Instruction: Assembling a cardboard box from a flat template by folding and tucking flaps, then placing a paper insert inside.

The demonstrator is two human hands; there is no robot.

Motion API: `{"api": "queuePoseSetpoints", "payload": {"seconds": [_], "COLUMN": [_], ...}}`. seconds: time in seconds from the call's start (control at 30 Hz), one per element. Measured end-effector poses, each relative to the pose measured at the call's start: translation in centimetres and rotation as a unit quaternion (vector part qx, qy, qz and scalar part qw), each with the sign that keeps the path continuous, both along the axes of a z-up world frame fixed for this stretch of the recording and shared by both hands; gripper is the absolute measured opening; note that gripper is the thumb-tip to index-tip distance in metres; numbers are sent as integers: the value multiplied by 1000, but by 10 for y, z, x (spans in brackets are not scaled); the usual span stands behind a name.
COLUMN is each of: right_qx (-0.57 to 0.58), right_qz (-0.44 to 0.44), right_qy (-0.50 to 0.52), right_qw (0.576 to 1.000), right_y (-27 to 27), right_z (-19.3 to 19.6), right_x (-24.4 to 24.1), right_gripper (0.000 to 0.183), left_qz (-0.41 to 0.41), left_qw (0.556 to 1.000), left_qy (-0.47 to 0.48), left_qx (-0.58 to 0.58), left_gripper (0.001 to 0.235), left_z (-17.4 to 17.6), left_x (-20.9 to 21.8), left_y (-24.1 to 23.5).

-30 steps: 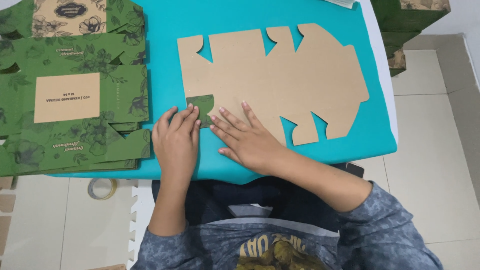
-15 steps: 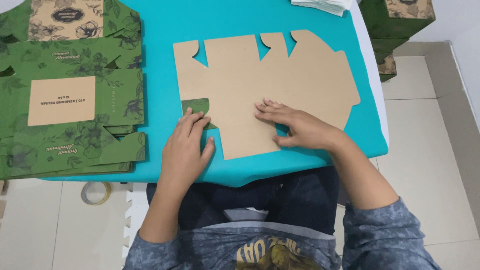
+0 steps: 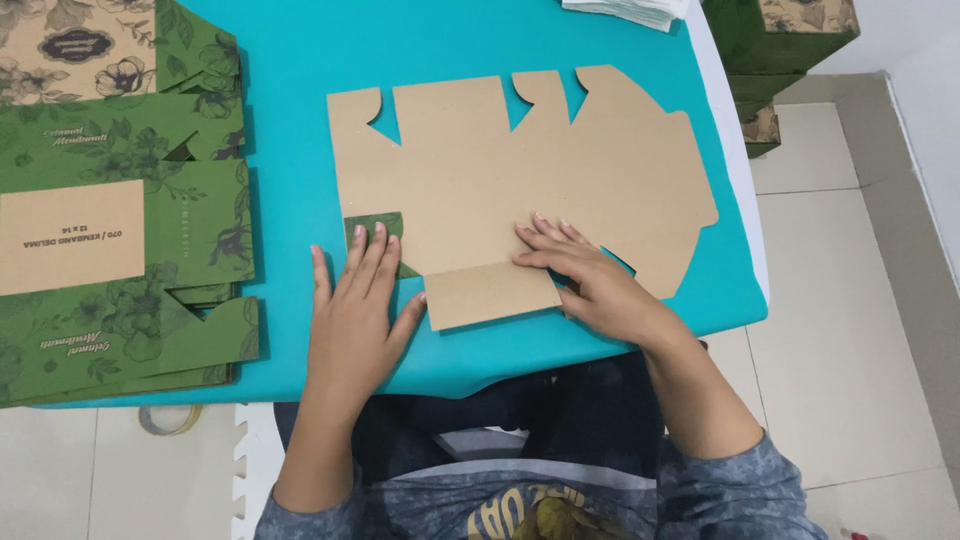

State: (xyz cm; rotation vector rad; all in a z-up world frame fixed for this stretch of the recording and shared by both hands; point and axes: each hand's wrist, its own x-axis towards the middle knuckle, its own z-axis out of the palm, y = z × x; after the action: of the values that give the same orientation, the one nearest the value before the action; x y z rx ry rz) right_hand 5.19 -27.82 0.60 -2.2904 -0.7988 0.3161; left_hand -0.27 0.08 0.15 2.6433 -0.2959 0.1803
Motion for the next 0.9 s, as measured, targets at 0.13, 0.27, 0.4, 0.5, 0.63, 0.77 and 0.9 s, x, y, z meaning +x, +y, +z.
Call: {"api": "queuePoseSetpoints", "payload": {"seconds": [0.13,0.27,0.4,0.5,0.63,0.77,0.9], "right_qx": [2,-61,-184,-239,-277,-252,-167], "right_qz": [-18,-94,-161,-160,-145,-161,15], "right_qy": [11,-72,-118,-98,-87,-224,-182], "right_qw": [1000,991,962,953,946,928,969], "right_y": [8,14,17,30,44,52,77], "right_z": [6,0,-16,-7,10,7,3], "right_x": [2,15,25,26,26,10,-13], "right_gripper": [41,22,39,40,38,37,46], "left_qz": [36,63,31,25,40,37,35], "left_qw": [999,993,994,996,996,995,989], "left_qy": [-6,-90,-101,-84,-82,-74,-83], "left_qx": [12,43,0,29,21,48,115], "left_gripper": [54,61,74,78,81,83,83], "left_z": [-2,-7,-6,-12,-16,-17,-18], "left_x": [-3,-7,-25,-28,-26,-26,-25], "left_y": [-4,-10,-23,-34,-32,-31,-32]}}
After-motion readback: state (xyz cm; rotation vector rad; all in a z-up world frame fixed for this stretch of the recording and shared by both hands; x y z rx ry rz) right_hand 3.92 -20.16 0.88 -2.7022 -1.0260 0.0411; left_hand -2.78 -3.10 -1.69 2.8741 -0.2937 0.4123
